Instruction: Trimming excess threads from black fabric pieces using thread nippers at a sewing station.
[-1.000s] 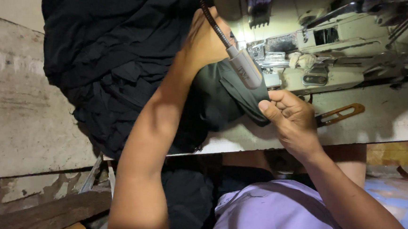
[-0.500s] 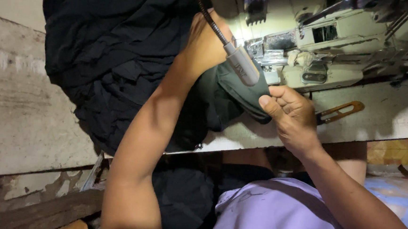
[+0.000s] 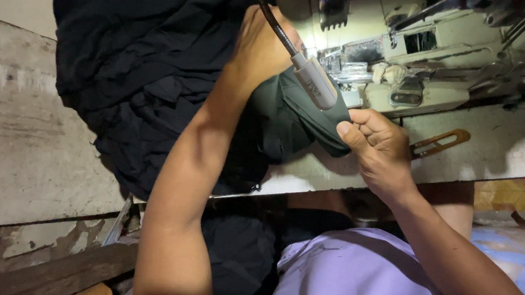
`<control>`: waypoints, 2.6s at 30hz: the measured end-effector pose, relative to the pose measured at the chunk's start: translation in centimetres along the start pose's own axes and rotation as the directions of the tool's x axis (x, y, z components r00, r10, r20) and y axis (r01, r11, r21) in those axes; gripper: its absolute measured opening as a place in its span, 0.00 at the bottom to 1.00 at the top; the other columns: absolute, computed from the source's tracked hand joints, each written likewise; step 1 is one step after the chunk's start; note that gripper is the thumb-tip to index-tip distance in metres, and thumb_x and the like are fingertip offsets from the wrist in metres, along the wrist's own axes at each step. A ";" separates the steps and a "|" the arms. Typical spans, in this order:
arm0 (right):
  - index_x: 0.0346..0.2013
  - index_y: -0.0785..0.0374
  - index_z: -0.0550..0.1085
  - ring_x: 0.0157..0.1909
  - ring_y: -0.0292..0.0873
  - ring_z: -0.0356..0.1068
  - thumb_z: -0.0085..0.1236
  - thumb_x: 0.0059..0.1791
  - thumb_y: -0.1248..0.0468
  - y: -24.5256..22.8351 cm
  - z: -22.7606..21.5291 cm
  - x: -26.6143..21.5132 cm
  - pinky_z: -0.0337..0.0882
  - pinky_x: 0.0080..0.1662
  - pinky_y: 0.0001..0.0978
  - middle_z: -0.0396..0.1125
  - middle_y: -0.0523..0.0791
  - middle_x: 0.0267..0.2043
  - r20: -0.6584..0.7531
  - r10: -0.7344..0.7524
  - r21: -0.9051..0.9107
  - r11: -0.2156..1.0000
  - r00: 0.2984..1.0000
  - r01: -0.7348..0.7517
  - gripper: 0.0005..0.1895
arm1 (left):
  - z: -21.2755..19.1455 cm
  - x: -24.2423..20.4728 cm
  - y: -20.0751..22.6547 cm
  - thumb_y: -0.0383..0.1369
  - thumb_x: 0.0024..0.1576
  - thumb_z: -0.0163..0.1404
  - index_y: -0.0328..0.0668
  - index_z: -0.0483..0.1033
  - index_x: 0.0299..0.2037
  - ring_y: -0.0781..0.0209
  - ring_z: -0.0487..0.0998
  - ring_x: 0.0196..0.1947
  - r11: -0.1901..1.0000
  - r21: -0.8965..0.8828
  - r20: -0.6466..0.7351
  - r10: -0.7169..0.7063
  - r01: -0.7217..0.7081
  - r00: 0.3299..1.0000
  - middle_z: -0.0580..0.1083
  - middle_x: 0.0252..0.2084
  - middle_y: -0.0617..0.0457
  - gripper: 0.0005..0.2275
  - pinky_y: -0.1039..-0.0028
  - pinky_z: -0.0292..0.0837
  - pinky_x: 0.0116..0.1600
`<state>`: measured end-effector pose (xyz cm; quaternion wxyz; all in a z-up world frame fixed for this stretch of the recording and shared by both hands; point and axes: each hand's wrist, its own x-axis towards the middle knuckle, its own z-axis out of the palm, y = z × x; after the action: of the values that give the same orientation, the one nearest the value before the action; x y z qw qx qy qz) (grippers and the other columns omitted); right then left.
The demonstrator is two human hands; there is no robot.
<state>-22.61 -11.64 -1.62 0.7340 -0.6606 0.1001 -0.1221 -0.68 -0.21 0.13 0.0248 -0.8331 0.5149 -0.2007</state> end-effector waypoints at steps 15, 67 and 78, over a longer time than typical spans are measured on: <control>0.36 0.66 0.70 0.22 0.28 0.56 0.51 0.44 0.63 0.9 -0.8 -0.2 0.59 0.28 0.18 0.59 0.36 0.19 -0.090 -0.058 -0.280 0.959 0.994 0.031 0.10 | -6.3 -2.6 4.4 0.23 0.45 0.43 0.34 0.60 0.18 0.49 0.63 0.25 0.947 -0.317 -0.387 -0.082 -0.049 0.918 0.61 0.24 0.47 0.06 0.65 0.56 0.30; 0.32 0.68 0.66 0.31 0.48 0.62 0.43 0.44 0.66 -4.4 -1.1 -2.6 0.63 0.32 0.34 0.60 0.53 0.34 0.565 -0.633 -0.246 0.483 0.529 0.840 0.07 | -13.6 -10.3 11.2 0.38 0.51 0.45 0.42 0.64 0.37 0.57 0.62 0.28 0.694 -0.701 -0.232 -0.007 -0.162 0.973 0.62 0.28 0.52 0.10 0.68 0.57 0.41; 0.24 0.65 0.73 0.23 0.42 0.68 0.50 0.37 0.69 -2.9 -3.1 -3.2 0.67 0.25 0.27 0.66 0.48 0.25 0.382 -0.609 -0.089 0.724 0.695 0.684 0.04 | -7.3 -8.8 8.3 0.32 0.53 0.38 0.49 0.71 0.27 0.60 0.68 0.26 0.982 -0.106 -0.557 0.072 -0.157 0.827 0.66 0.30 0.55 0.08 0.71 0.67 0.34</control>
<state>-26.73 -13.84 0.89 0.5696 -0.7418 -0.2498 -0.2508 -13.78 4.79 2.04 -0.1739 -0.7070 0.5626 -0.3916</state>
